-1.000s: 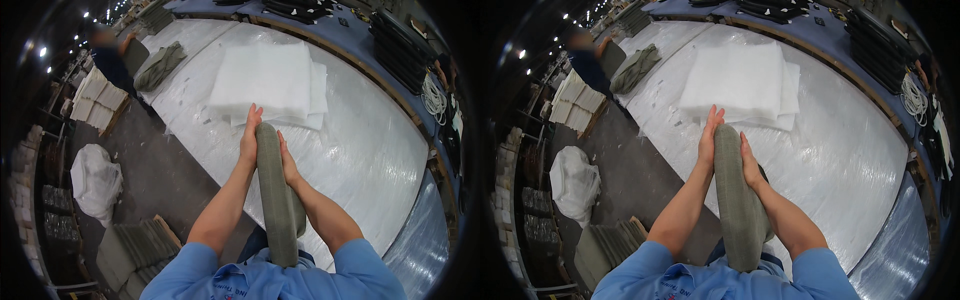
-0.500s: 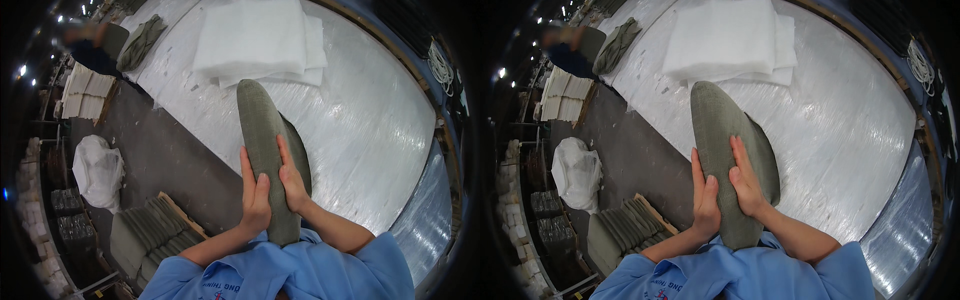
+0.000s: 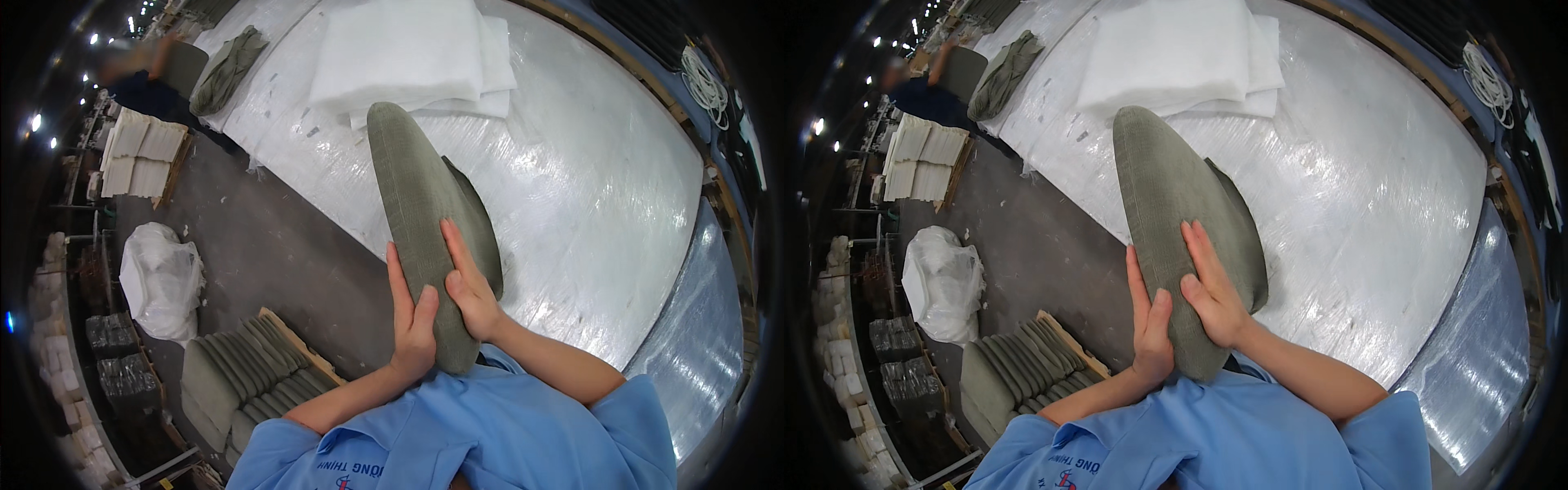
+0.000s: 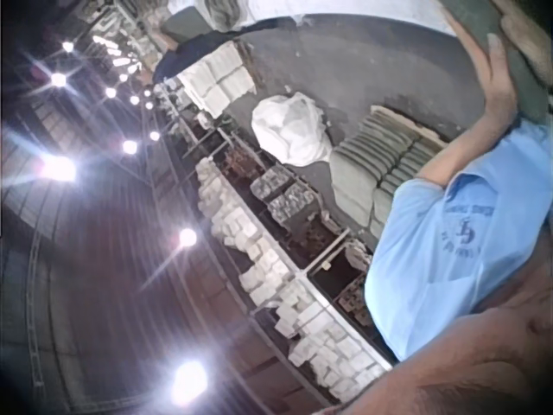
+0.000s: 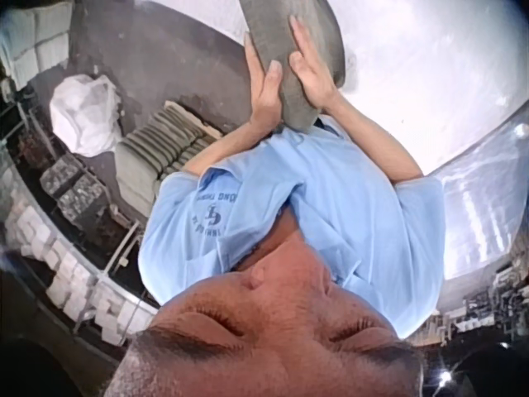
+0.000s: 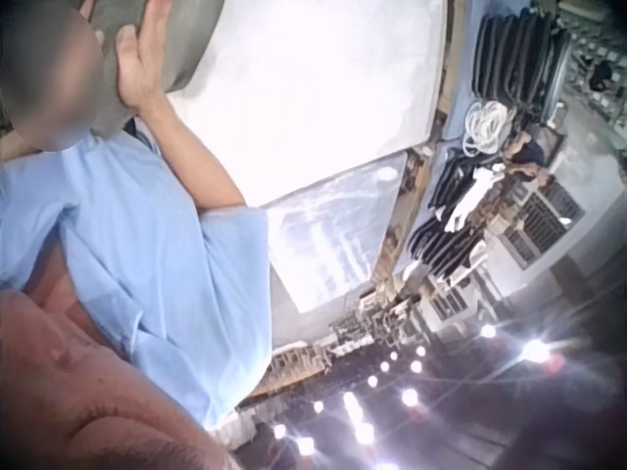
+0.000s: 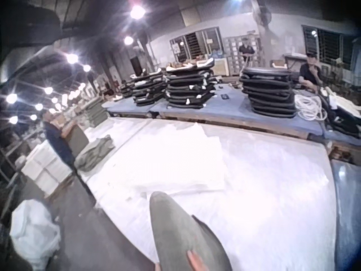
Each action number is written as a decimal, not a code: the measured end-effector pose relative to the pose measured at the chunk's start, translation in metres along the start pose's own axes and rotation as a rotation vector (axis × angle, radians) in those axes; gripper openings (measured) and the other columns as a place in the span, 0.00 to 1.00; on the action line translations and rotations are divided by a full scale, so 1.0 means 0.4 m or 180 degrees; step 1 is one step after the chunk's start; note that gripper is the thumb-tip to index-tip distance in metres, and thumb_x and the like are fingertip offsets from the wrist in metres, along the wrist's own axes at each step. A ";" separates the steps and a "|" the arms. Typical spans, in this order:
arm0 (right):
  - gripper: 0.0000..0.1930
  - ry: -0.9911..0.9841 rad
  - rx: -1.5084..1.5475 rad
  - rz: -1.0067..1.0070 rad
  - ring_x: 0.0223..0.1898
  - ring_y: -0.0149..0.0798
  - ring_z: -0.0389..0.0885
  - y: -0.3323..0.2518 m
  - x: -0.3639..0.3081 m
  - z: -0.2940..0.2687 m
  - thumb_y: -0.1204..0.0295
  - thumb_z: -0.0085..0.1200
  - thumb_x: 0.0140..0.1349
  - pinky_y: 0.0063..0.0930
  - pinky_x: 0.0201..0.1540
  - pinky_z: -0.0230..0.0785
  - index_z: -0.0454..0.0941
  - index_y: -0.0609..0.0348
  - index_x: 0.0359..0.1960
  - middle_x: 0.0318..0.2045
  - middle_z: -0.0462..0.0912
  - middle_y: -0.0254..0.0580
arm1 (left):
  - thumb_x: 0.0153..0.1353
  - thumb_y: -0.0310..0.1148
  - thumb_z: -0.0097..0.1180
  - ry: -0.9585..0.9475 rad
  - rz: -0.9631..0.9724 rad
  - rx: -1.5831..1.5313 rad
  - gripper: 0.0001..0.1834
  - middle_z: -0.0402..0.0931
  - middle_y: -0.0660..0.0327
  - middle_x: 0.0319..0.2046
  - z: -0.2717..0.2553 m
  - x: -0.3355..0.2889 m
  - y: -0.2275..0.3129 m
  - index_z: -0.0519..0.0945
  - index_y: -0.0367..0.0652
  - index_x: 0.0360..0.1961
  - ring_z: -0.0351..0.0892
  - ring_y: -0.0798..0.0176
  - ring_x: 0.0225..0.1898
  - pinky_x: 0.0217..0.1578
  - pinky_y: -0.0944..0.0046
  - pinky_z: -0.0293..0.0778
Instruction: The person repeatedly folds a single piece of gray fabric on a plastic-covered workbench. They align the edges, fold the fabric in half, and smooth it with their hands. The person repeats this folding and smoothing process multiple times throughout the clip.
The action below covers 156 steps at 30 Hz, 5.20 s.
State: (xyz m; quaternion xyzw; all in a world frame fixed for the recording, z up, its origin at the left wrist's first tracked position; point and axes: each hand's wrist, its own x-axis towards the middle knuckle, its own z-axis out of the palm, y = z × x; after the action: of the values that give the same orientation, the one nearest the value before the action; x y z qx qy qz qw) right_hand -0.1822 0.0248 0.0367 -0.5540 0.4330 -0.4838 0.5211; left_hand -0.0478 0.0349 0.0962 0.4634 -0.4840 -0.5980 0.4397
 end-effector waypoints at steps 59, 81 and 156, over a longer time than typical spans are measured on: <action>0.40 0.0295 0.0311 0.0927 0.83 0.44 0.37 0.335 0.305 -0.070 0.46 0.25 0.80 0.34 0.81 0.30 0.40 0.64 0.81 0.82 0.43 0.49 | 0.77 0.64 0.33 0.0006 -0.2899 -0.2403 0.40 0.77 0.51 0.61 -0.138 0.259 -0.437 0.68 0.41 0.72 0.77 0.55 0.62 0.63 0.57 0.74; 0.40 -0.0096 0.0785 0.0667 0.78 0.43 0.54 0.276 0.399 -0.090 0.44 0.31 0.80 0.35 0.78 0.46 0.48 0.63 0.80 0.78 0.57 0.48 | 0.83 0.49 0.27 0.0150 -0.0609 -0.1464 0.33 0.58 0.51 0.77 -0.211 0.511 -0.238 0.59 0.36 0.77 0.55 0.56 0.78 0.77 0.58 0.47; 0.35 0.1178 0.0607 -0.0646 0.80 0.47 0.49 -0.118 0.160 -0.086 0.66 0.49 0.76 0.37 0.79 0.42 0.50 0.65 0.79 0.79 0.53 0.54 | 0.77 0.40 0.49 -0.0973 0.0663 -0.0476 0.41 0.42 0.47 0.81 0.048 0.317 0.102 0.43 0.35 0.80 0.40 0.52 0.82 0.78 0.58 0.41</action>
State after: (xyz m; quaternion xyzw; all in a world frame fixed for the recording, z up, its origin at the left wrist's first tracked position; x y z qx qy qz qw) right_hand -0.2074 -0.0397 0.0886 -0.4448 0.4156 -0.6658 0.4314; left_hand -0.0869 -0.0912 0.1222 0.2807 -0.5446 -0.6470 0.4538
